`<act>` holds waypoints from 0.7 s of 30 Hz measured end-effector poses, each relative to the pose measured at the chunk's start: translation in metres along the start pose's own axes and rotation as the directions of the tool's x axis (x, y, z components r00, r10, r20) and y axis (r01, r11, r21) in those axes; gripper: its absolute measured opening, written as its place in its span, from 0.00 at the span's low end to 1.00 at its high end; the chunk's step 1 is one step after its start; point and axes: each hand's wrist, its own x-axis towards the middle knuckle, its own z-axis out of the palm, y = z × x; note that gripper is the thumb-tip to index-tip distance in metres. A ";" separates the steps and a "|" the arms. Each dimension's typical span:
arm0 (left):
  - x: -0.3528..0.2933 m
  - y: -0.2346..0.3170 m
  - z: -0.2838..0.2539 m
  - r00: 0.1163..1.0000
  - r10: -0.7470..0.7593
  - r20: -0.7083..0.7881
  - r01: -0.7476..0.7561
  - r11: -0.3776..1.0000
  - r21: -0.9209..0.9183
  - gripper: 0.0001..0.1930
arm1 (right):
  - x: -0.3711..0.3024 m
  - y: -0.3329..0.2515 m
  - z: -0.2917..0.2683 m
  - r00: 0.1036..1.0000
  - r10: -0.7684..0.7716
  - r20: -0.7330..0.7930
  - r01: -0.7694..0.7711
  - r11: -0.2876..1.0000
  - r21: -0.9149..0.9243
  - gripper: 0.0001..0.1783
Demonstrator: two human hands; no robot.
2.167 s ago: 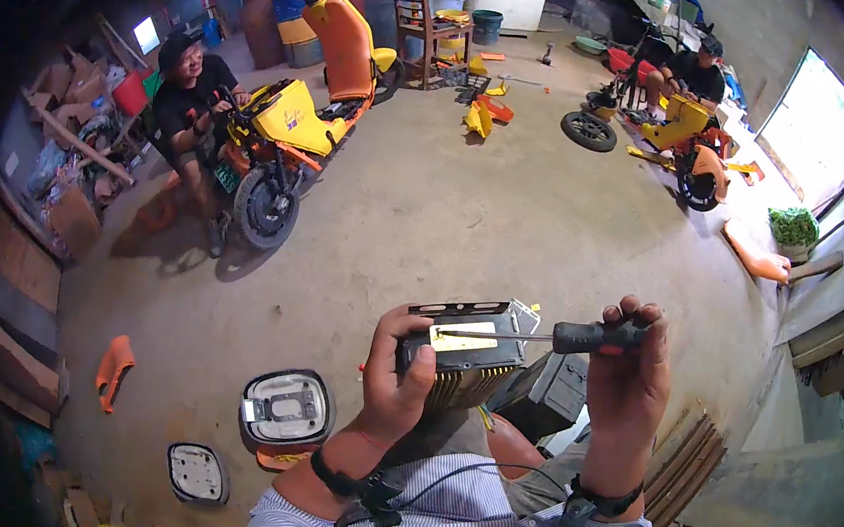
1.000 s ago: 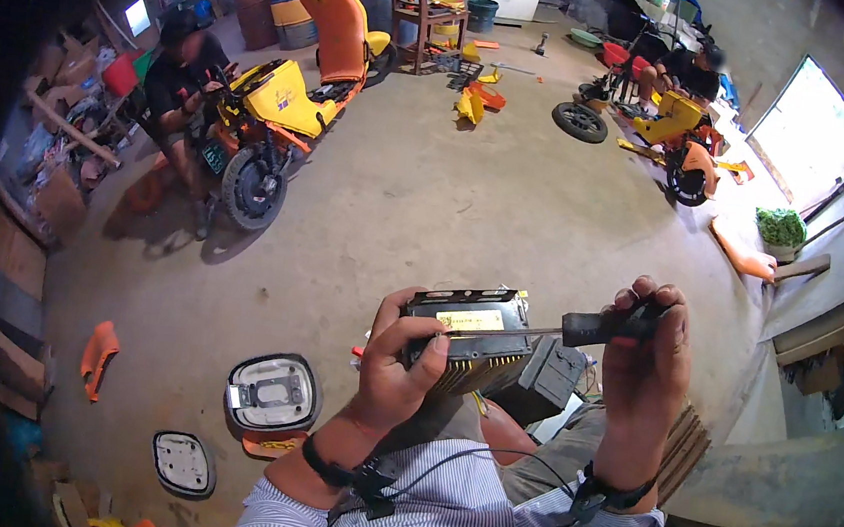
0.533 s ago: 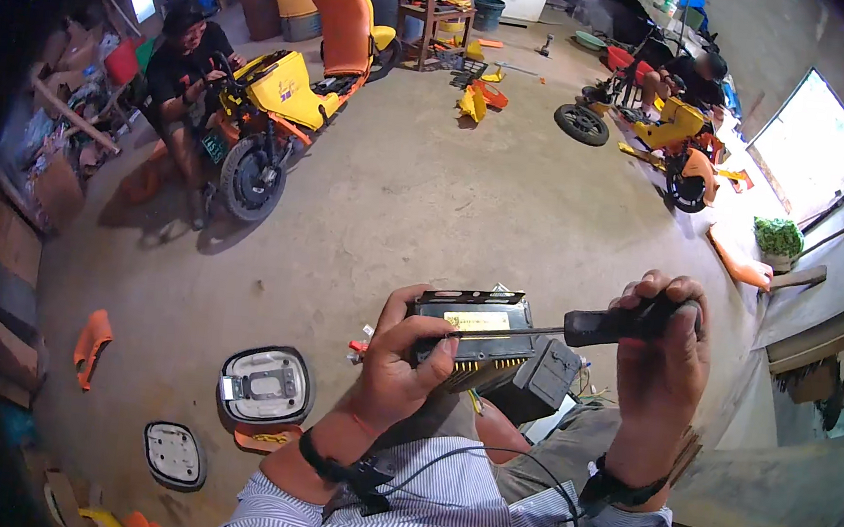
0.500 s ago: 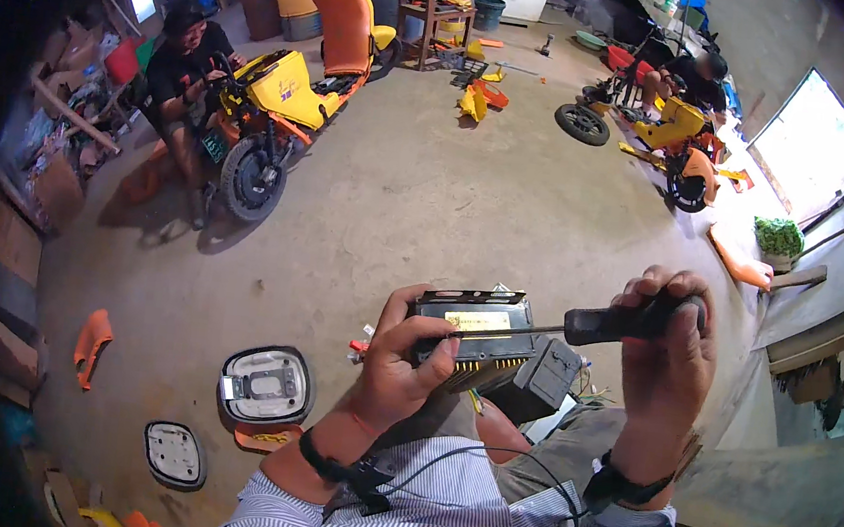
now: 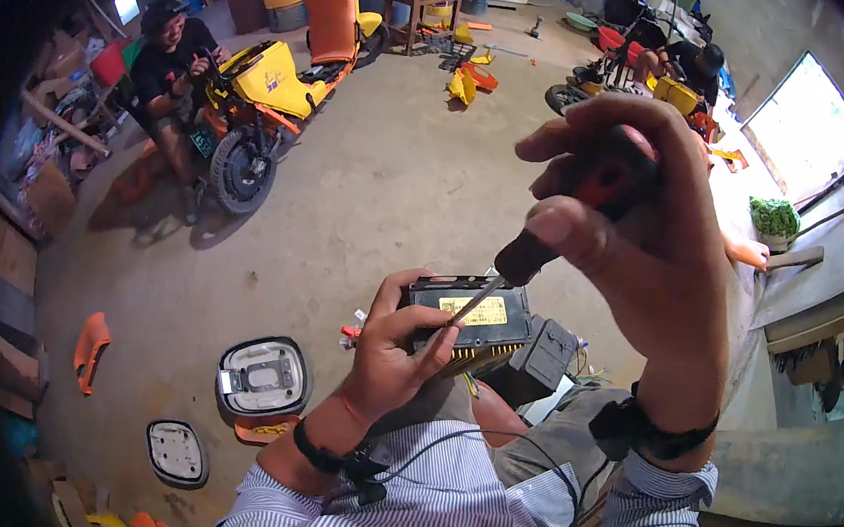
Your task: The recorder uses a screwdriver to disassemble or adjust an electronic controller box from a motorcycle.
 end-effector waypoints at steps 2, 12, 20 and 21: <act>0.001 0.000 0.000 1.000 0.006 0.000 -0.006 1.000 0.009 0.06 | -0.001 0.004 0.006 0.998 -0.057 -0.019 0.056 0.998 -0.039 0.32; -0.005 -0.012 -0.004 1.000 -0.012 -0.025 0.011 0.998 -0.067 0.10 | -0.006 0.022 0.004 0.954 0.077 -0.290 0.004 0.963 0.270 0.26; -0.008 -0.016 -0.013 0.988 0.152 0.025 -0.151 0.988 -0.037 0.17 | -0.005 0.034 -0.007 0.911 0.070 -0.407 0.074 0.942 0.328 0.21; -0.008 -0.019 -0.011 0.983 0.185 0.016 -0.184 0.982 -0.039 0.19 | -0.005 0.035 -0.008 0.906 0.072 -0.418 0.074 0.944 0.322 0.22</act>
